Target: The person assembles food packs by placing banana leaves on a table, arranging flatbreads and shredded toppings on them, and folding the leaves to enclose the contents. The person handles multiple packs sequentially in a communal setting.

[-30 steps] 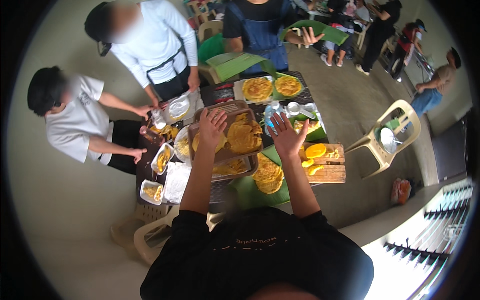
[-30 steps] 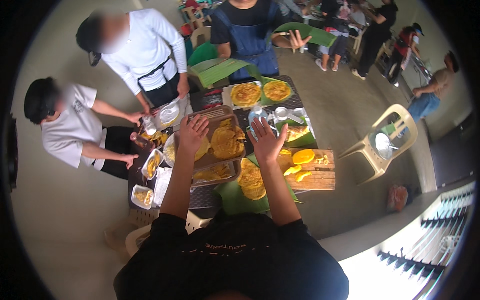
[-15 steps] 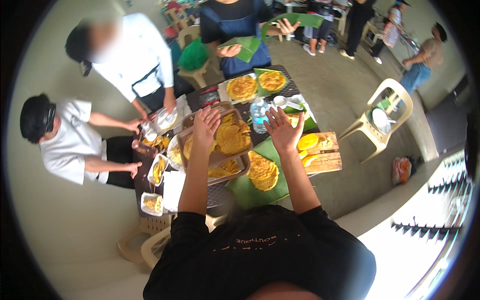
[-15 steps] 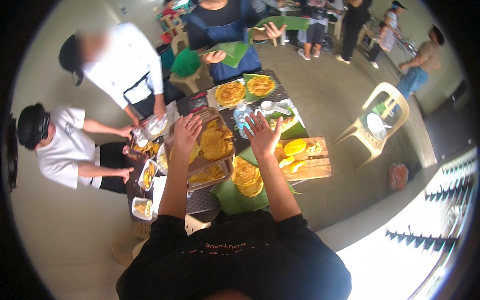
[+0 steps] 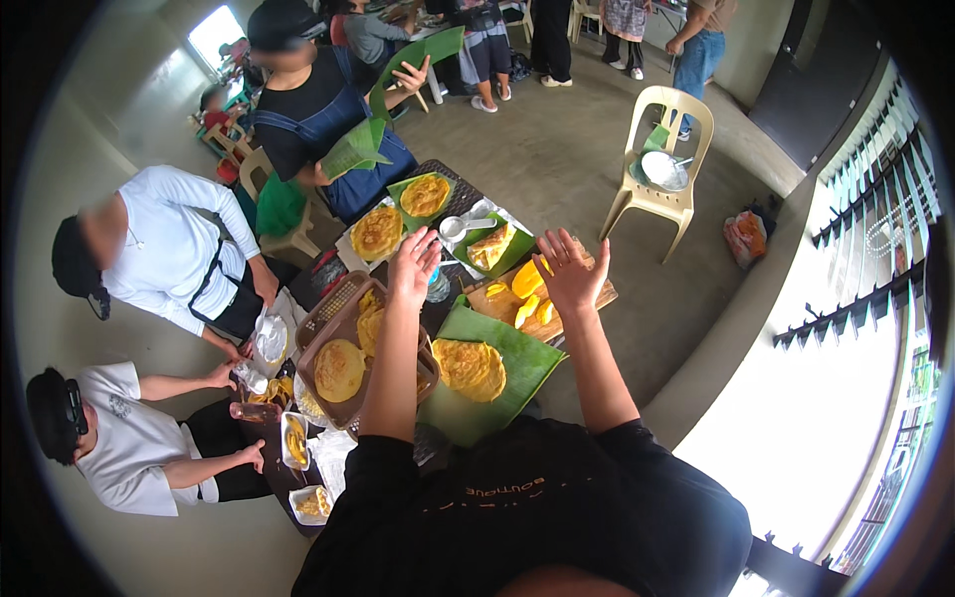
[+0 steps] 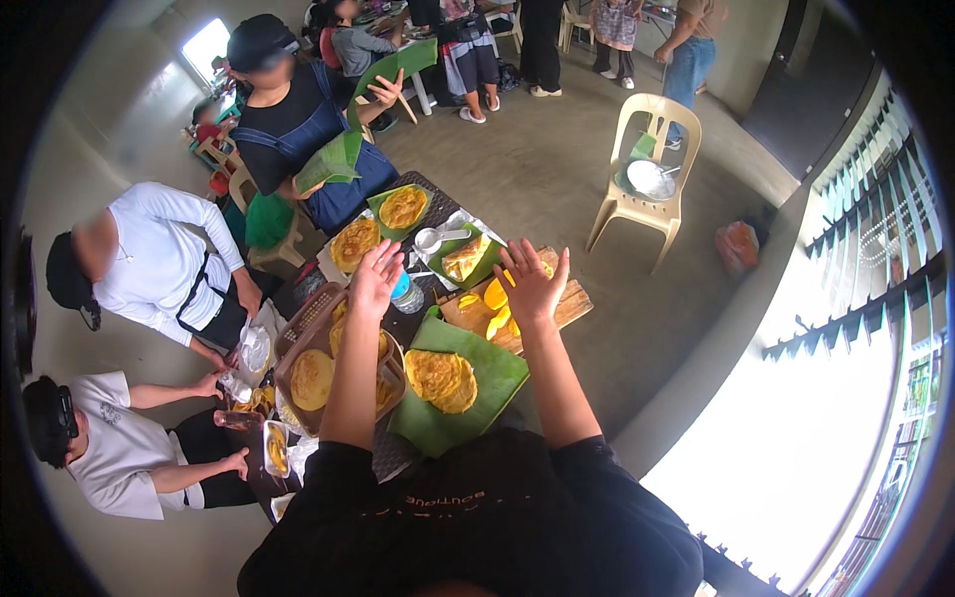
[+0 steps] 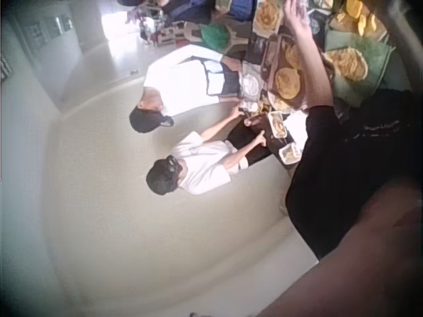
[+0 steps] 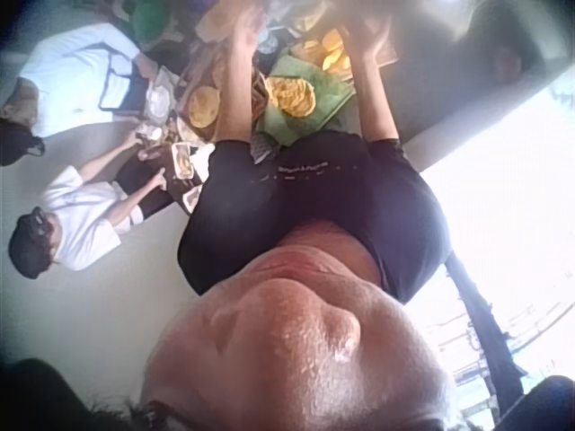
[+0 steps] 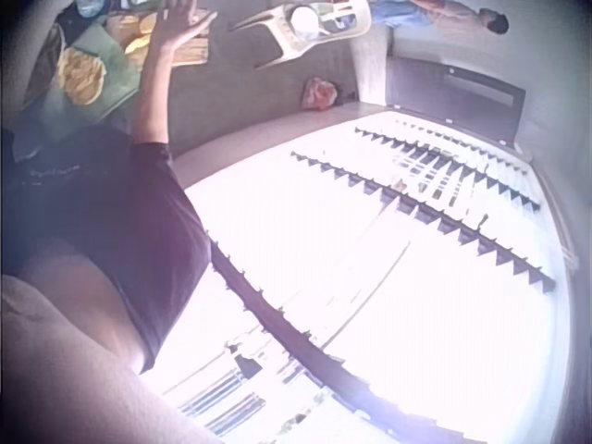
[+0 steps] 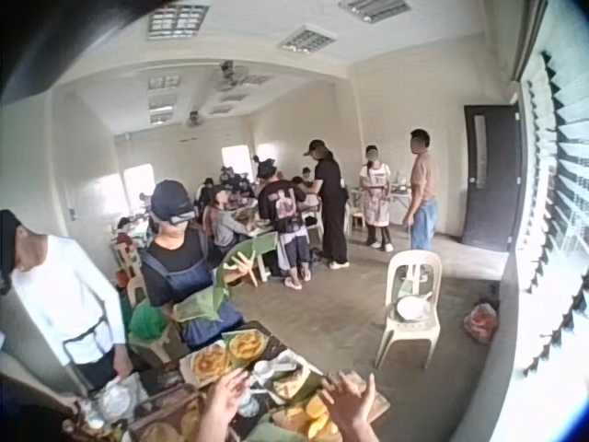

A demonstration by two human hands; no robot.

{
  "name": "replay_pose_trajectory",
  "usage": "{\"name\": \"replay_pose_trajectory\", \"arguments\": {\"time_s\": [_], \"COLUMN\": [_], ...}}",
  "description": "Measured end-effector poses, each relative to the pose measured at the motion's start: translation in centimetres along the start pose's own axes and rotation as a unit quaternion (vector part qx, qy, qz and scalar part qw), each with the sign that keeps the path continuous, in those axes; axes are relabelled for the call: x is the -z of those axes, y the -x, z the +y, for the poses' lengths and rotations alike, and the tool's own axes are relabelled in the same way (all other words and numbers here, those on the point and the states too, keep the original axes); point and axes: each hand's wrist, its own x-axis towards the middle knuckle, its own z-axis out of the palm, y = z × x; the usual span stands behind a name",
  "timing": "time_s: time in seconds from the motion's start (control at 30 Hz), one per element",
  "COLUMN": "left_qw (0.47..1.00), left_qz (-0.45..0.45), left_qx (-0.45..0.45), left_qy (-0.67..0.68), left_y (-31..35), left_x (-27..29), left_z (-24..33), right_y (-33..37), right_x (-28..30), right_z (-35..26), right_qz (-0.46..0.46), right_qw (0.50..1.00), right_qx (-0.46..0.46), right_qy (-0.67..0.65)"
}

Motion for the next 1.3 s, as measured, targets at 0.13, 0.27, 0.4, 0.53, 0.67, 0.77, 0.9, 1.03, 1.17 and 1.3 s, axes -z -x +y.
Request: {"name": "replay_pose_trajectory", "arguments": {"time_s": [0.13,0.27,0.4,0.53,0.67,0.77,0.9,1.03,1.17,1.3], "left_qw": [1.000,0.997,0.986,0.970,0.955,0.947,0.951,0.963,0.973,0.965], "left_qz": [0.021,0.066,0.134,0.181,0.216,0.241,0.227,0.197,0.178,0.229], "left_qx": [-0.003,-0.030,-0.085,-0.134,-0.174,-0.183,-0.180,-0.148,-0.102,-0.079], "left_qy": [0.007,0.020,0.051,0.088,0.110,0.105,0.105,0.106,0.109,0.099], "left_y": [-0.4,0.7,4.3,8.6,12.3,13.7,13.7,11.6,8.7,5.9], "left_x": [0.5,4.0,8.7,14.6,18.2,19.2,19.0,18.1,15.1,12.5], "left_z": [0.1,2.2,5.2,7.4,8.0,8.2,7.8,7.1,6.6,6.0], "right_y": [-0.4,-1.3,-2.9,-3.1,-2.3,-1.9,-2.1,-2.6,-3.1,-3.4], "right_x": [0.4,-2.0,-4.4,-7.4,-9.3,-9.8,-9.7,-8.9,-8.2,-7.0], "right_z": [0.8,4.0,9.0,14.0,18.2,19.9,19.5,17.7,14.9,12.1], "right_qz": [-0.011,-0.030,-0.076,-0.118,-0.143,-0.140,-0.123,-0.118,-0.106,-0.082], "right_qw": [1.000,0.997,0.987,0.964,0.942,0.934,0.938,0.950,0.962,0.971], "right_qx": [-0.018,-0.065,-0.138,-0.236,-0.303,-0.328,-0.324,-0.291,-0.253,-0.223], "right_qy": [0.008,0.012,0.023,-0.008,-0.002,-0.003,-0.002,-0.001,-0.001,-0.028]}}
